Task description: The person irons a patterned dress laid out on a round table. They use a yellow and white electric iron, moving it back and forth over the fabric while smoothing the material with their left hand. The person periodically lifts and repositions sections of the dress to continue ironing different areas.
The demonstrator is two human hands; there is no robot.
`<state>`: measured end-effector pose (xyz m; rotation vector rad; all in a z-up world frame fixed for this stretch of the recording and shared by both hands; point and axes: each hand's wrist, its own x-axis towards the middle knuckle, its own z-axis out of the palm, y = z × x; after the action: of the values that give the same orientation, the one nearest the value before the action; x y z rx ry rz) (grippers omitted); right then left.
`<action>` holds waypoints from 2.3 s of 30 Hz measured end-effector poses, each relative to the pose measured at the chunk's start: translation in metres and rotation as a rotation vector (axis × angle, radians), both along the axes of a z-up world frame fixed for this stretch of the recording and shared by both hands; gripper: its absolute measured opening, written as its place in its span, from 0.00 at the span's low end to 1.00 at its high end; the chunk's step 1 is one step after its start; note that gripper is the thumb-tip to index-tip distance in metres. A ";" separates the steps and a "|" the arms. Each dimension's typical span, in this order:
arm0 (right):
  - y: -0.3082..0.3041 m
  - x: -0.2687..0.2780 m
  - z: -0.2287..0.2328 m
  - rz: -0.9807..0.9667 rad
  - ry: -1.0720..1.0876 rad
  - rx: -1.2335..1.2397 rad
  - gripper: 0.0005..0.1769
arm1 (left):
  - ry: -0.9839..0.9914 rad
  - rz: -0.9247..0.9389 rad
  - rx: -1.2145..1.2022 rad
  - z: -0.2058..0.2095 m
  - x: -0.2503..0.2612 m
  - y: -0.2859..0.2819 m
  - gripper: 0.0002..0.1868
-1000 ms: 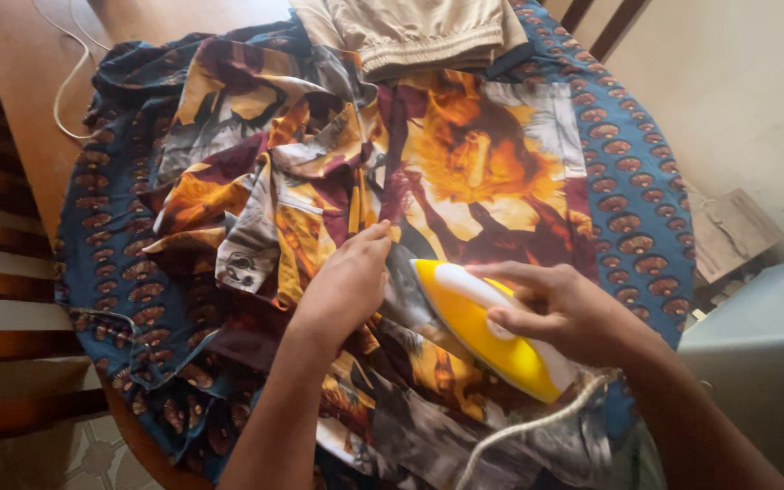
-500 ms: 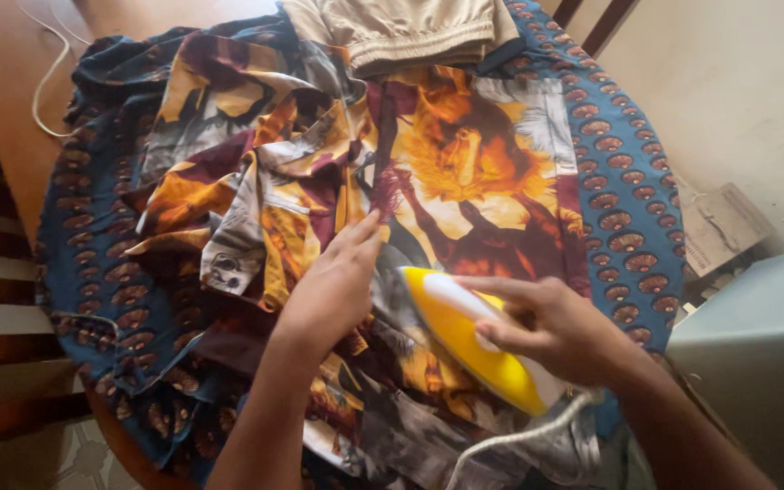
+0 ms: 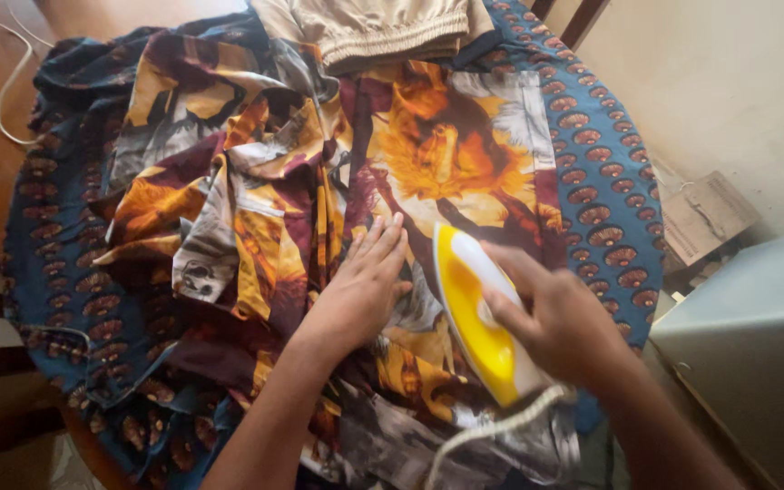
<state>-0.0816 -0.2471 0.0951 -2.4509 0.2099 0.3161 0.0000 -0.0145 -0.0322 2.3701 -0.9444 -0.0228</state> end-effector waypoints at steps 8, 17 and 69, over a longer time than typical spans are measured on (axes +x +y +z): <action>-0.019 0.041 -0.014 0.037 -0.274 0.051 0.28 | 0.040 0.016 0.007 0.005 0.000 -0.002 0.37; -0.014 0.064 -0.018 0.056 -0.172 0.093 0.27 | 0.032 0.004 0.018 0.009 0.000 -0.002 0.37; -0.026 0.038 -0.016 -0.155 -0.031 0.052 0.20 | 0.010 0.006 0.023 0.008 0.000 -0.003 0.35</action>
<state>-0.0440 -0.2733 0.0789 -2.3700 0.3716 0.2133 -0.0003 -0.0171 -0.0242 2.3919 -0.9364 -0.0433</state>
